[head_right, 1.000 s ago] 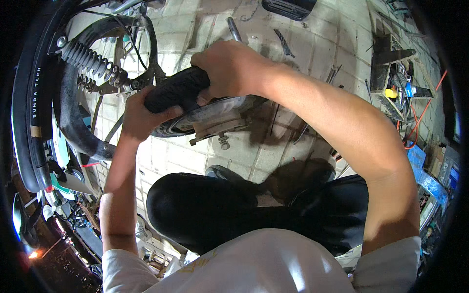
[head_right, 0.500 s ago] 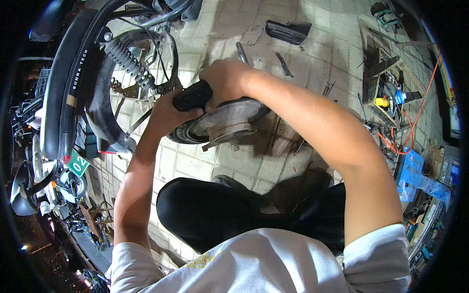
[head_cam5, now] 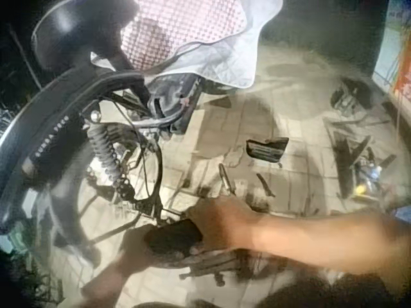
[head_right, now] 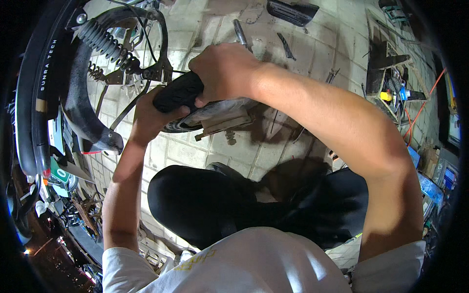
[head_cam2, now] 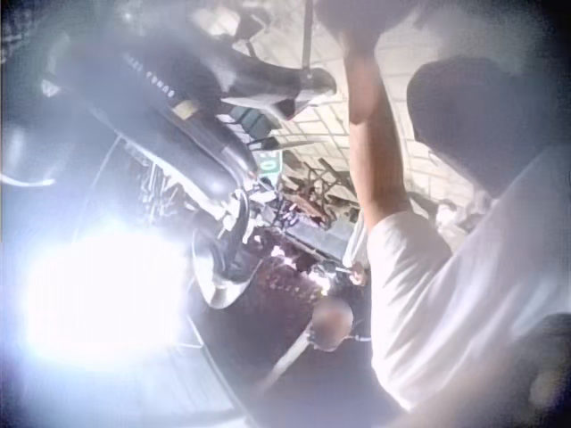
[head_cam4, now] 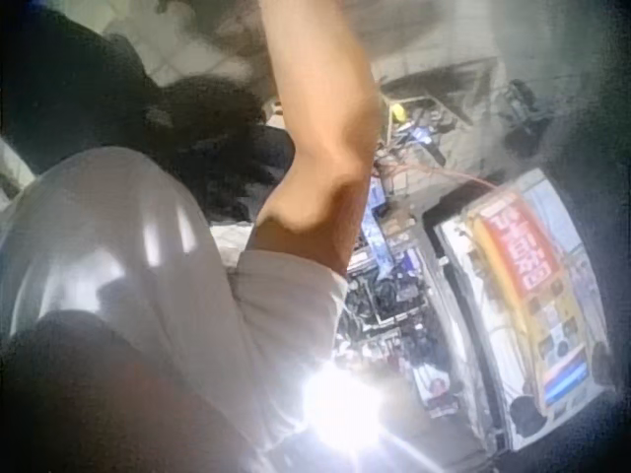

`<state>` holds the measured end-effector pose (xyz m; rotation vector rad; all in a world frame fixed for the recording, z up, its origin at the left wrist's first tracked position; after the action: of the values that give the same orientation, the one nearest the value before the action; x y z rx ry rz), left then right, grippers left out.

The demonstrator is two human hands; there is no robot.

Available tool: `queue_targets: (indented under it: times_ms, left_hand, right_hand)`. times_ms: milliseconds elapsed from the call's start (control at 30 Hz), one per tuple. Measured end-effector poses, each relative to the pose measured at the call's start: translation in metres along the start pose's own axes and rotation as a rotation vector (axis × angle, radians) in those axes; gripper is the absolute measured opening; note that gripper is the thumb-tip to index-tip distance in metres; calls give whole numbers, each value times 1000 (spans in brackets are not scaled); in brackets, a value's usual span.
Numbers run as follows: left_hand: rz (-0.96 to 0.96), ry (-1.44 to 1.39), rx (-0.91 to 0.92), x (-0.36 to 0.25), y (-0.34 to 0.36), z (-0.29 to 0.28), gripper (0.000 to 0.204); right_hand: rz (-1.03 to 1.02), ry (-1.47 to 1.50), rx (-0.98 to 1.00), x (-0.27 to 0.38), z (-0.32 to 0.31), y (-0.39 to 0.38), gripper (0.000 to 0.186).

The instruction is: The person mounts a tire onto a scooter wheel rim, then uses a cloth to wipe the tire and rim surfaces. The person continues to press the tire bead into the rim by hand around the circumference.

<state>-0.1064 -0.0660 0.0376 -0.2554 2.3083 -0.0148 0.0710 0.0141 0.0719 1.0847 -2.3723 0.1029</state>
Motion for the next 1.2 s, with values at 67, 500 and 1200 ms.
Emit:
queue_targets:
  times_ms: [67,500,1200]
  left_hand:
    - [11,-39,1,-4,3,-1,62]
    - [-142,-244,-141,115,-64,30,95]
    - [39,-233,-114,54,-54,12,120]
  right_hand:
    - [57,2,-8,-4,5,-3,46]
    - [-78,-30,23,-5,-7,-9,55]
    - [-120,103,-58,-51,-18,-5,61]
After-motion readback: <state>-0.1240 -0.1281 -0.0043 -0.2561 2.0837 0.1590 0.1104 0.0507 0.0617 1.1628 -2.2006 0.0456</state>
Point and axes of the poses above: each hand's wrist, its own y-axis towards the middle knuckle, its own z-axis out of the palm, x = y × z, the point moved 6 cm from there along y, towards the middle knuckle, and after that the axes turned 12 degrees about -x, right-handed, at the moved point
